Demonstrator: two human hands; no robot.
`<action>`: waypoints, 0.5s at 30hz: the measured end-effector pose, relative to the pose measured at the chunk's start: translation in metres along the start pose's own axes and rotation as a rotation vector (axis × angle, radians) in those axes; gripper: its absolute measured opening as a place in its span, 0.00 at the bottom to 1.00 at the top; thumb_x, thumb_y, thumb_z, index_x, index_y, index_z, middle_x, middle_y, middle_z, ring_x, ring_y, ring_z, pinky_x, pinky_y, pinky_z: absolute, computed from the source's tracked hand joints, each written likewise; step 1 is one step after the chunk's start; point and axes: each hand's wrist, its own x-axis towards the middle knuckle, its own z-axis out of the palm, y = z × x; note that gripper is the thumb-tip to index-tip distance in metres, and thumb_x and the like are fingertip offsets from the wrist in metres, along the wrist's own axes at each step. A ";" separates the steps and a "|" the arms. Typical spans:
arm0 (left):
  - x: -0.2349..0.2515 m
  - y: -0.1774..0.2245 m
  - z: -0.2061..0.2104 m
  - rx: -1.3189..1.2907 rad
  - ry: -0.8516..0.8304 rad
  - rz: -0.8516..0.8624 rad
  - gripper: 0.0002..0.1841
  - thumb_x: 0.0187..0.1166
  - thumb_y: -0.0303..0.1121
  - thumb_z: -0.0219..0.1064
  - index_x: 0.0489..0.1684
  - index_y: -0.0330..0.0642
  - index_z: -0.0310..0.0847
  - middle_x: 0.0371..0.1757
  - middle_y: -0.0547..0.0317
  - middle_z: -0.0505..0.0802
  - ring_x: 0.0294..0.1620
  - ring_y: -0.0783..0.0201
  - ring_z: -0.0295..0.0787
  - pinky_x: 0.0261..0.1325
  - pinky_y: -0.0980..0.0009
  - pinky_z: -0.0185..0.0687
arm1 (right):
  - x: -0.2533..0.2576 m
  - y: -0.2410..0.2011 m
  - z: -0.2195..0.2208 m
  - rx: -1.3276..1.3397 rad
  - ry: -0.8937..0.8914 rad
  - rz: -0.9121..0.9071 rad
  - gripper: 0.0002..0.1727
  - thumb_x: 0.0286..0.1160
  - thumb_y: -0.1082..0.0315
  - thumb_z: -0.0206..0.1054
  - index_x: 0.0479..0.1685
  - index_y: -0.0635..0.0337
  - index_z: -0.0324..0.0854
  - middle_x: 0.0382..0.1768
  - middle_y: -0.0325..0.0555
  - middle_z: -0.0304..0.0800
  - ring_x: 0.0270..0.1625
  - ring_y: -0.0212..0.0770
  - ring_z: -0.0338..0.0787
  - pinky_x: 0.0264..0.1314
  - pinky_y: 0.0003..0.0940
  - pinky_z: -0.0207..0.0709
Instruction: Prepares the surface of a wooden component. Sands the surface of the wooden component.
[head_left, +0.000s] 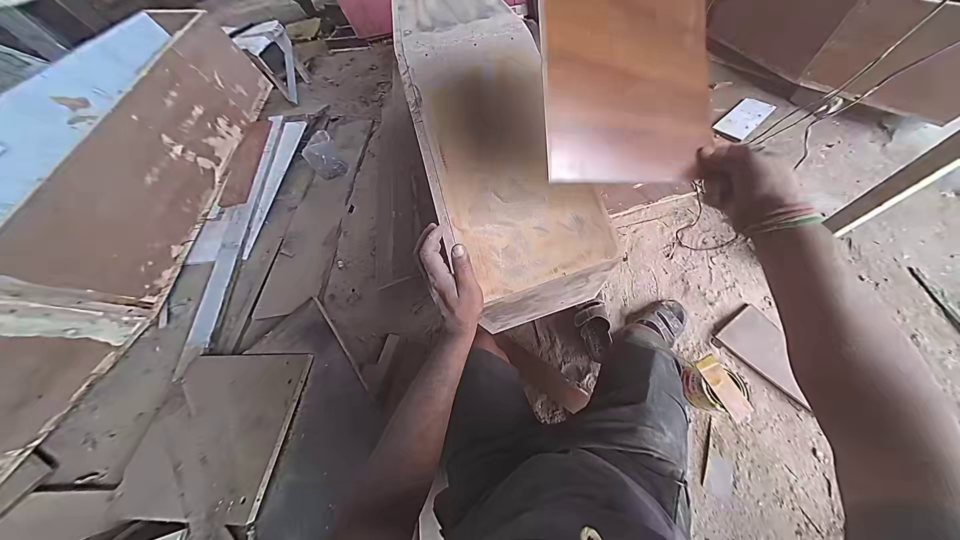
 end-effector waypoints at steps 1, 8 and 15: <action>-0.001 -0.001 0.001 0.008 0.002 0.015 0.30 0.90 0.45 0.49 0.76 0.24 0.68 0.81 0.32 0.74 0.84 0.48 0.69 0.86 0.57 0.67 | 0.003 0.022 0.002 -0.112 0.012 0.064 0.08 0.75 0.62 0.71 0.33 0.54 0.83 0.15 0.32 0.77 0.11 0.26 0.66 0.13 0.23 0.63; -0.001 0.000 0.003 0.073 0.021 0.094 0.29 0.90 0.44 0.51 0.77 0.25 0.68 0.80 0.32 0.74 0.85 0.47 0.69 0.86 0.56 0.67 | 0.005 0.074 -0.005 -0.092 0.042 0.104 0.07 0.73 0.65 0.74 0.35 0.58 0.85 0.18 0.37 0.81 0.11 0.27 0.66 0.13 0.23 0.60; -0.004 0.001 0.002 0.054 0.036 0.096 0.30 0.91 0.48 0.47 0.78 0.29 0.68 0.82 0.36 0.73 0.86 0.50 0.67 0.85 0.56 0.66 | -0.009 -0.018 0.007 0.206 -0.101 -0.294 0.03 0.80 0.64 0.66 0.38 0.48 0.81 0.28 0.29 0.88 0.20 0.25 0.78 0.24 0.23 0.77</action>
